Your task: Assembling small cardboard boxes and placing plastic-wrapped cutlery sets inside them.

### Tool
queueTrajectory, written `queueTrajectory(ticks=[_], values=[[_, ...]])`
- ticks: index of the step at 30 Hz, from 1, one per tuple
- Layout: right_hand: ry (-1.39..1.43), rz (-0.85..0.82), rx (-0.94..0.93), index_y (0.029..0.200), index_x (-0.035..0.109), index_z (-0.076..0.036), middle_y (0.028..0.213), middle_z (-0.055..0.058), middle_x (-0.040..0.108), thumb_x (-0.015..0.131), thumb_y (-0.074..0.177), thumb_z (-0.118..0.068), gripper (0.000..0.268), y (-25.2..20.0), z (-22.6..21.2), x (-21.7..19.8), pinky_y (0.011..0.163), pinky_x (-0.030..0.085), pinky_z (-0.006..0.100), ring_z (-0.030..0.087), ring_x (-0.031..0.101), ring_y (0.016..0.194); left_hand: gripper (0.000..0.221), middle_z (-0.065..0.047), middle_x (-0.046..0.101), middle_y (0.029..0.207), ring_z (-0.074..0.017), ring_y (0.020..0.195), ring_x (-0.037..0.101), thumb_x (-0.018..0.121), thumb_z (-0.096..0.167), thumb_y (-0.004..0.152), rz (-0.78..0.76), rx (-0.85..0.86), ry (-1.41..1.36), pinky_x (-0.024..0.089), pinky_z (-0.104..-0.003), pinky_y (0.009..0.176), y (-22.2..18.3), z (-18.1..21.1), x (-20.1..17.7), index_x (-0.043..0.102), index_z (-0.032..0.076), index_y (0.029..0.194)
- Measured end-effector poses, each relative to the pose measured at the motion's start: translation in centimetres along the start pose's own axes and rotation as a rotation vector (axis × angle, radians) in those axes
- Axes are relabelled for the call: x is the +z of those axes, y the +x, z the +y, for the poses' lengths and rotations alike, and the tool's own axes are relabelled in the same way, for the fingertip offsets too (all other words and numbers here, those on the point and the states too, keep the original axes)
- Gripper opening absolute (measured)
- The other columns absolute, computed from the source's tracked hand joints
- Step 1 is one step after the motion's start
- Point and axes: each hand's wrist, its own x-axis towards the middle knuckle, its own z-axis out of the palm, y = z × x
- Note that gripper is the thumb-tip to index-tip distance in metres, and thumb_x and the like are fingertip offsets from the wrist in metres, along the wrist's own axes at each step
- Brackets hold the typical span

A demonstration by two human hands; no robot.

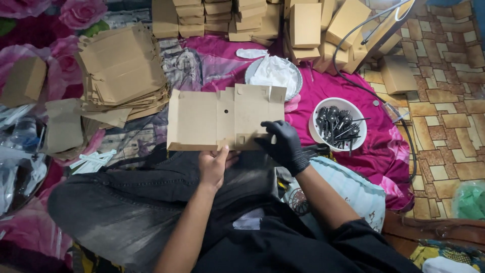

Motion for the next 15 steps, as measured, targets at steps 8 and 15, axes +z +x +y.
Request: queueTrajectory(ticks=[8,15], values=[[0.061,-0.08,0.118,0.126,0.067,-0.015,0.097,0.009,0.067,0.092,0.074,-0.027,0.059,-0.6,1.4,0.3,0.08,0.054,0.044,0.031,0.066,0.09,0.045,-0.024,0.072,0.094,-0.0349,0.079,0.077,0.078,0.004,0.089,-0.057,0.0,0.151,0.067,-0.048,0.07,-1.7,1.6,2.2,0.058,-0.009,0.127],[0.29,-0.304,0.189,0.143,0.061,-0.017,0.119,0.015,0.061,0.093,0.07,-0.023,0.08,-1.1,3.5,-0.6,0.098,0.048,0.048,0.037,0.06,0.113,0.041,-0.021,0.074,0.087,-0.0296,0.073,0.077,0.079,0.004,0.087,-0.056,0.037,0.191,0.069,-0.041,0.064,-1.8,2.4,2.6,0.061,-0.004,0.122]])
